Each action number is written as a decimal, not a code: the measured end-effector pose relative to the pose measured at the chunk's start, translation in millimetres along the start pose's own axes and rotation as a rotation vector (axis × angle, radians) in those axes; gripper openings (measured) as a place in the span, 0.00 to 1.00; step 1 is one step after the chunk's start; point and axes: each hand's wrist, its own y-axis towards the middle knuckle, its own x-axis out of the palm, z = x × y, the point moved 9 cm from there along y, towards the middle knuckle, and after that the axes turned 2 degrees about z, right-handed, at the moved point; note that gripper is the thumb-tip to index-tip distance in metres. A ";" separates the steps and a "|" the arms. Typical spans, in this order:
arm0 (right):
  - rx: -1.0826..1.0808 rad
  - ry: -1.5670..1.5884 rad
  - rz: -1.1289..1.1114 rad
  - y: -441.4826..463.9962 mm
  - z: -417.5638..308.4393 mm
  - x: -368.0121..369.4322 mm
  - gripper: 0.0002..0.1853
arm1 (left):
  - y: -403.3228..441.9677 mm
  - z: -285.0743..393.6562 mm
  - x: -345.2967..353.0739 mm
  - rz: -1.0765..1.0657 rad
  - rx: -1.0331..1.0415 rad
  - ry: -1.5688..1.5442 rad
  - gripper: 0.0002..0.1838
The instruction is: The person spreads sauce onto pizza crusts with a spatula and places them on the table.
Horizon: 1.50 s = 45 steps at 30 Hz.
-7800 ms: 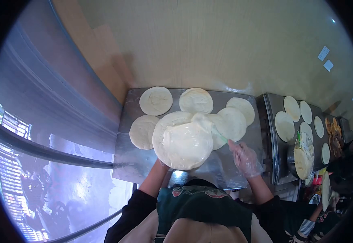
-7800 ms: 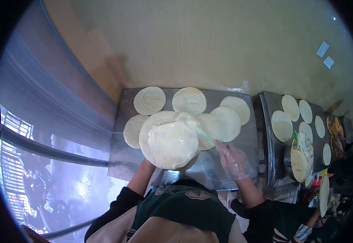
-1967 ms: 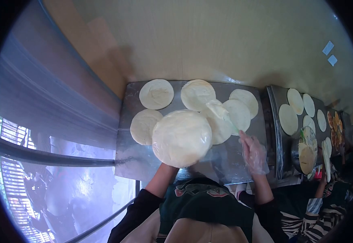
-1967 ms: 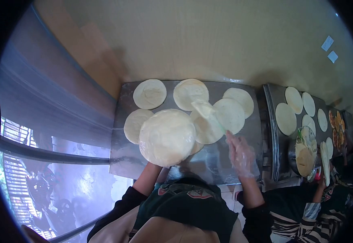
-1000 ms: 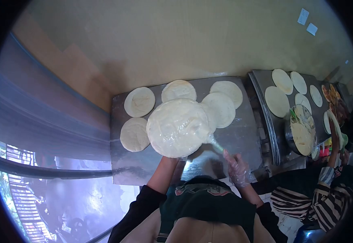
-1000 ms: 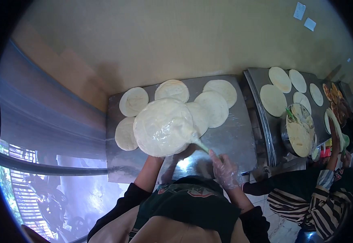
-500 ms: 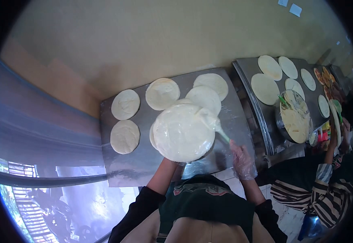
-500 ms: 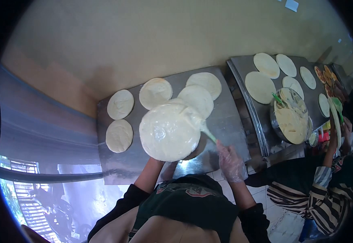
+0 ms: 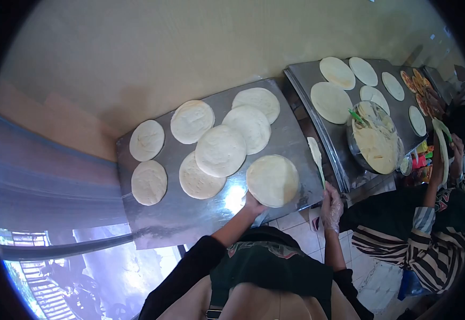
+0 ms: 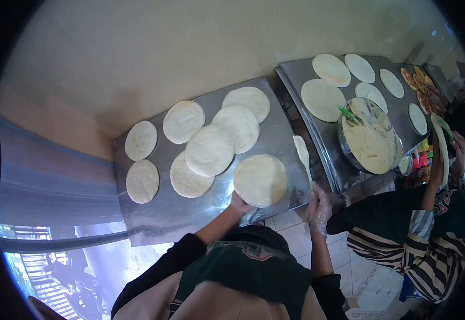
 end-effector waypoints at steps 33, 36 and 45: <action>0.010 -0.228 0.213 -2.4 -27.2 -149.9 0.11 | -7.2 377.3 -30.2 0.945 -0.174 2.191 0.47; 0.061 -0.205 0.180 5.3 -24.6 -149.4 0.12 | -23.5 365.8 -8.9 1.107 -0.059 2.207 0.45; 0.003 -0.104 0.167 32.1 -33.4 -135.0 0.15 | -46.5 341.9 -56.7 0.543 0.188 1.099 0.25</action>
